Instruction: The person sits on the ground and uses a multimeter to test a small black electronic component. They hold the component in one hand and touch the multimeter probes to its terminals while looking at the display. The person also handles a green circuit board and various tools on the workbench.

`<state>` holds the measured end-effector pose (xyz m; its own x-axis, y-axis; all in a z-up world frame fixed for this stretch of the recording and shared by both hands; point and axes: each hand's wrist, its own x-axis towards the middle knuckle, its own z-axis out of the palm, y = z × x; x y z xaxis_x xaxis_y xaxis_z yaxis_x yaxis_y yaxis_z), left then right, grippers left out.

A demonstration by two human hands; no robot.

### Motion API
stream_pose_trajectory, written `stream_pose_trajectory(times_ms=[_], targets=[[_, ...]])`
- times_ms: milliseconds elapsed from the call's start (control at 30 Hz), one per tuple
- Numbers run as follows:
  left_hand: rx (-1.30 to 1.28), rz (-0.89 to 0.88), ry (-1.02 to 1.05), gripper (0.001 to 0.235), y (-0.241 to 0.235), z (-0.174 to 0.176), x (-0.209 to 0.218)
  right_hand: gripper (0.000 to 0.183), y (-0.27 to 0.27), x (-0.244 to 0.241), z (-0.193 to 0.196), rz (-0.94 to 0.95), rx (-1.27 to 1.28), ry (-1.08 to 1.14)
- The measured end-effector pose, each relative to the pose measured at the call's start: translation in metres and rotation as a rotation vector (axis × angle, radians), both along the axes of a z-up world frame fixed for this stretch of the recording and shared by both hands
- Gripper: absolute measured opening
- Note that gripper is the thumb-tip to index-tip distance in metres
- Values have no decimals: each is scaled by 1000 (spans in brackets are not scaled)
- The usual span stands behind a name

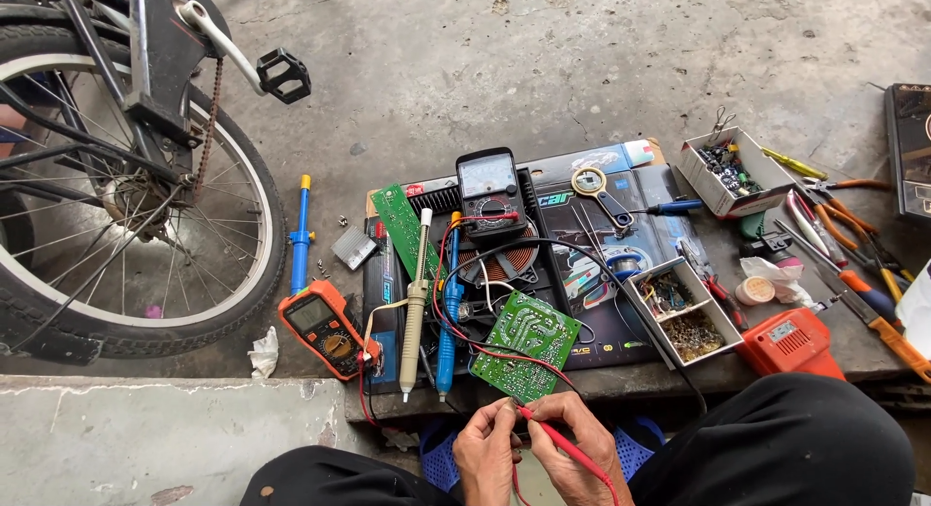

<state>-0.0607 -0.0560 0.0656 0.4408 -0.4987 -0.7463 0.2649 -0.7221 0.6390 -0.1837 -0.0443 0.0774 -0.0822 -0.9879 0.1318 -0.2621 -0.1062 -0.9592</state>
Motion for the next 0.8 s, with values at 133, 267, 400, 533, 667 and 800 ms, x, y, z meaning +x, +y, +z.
stream_pose_trajectory(times_ms=[133,267,400,533,667,800], targets=[[-36,-2,-4,20,3,-13,1,14,2,1,0,10,-60,-6],[-26,-9,0,20,2,-3,1,13,3,-1,5,26,-12,-3],[-22,-3,28,21,3,7,0,11,4,0,5,15,112,-60],[-36,21,47,22,3,7,1,14,4,1,-3,-6,50,-33],[-28,19,38,20,3,9,1,12,4,2,-1,25,15,-46],[-32,12,50,20,4,5,1,14,4,4,-4,45,-17,-27]])
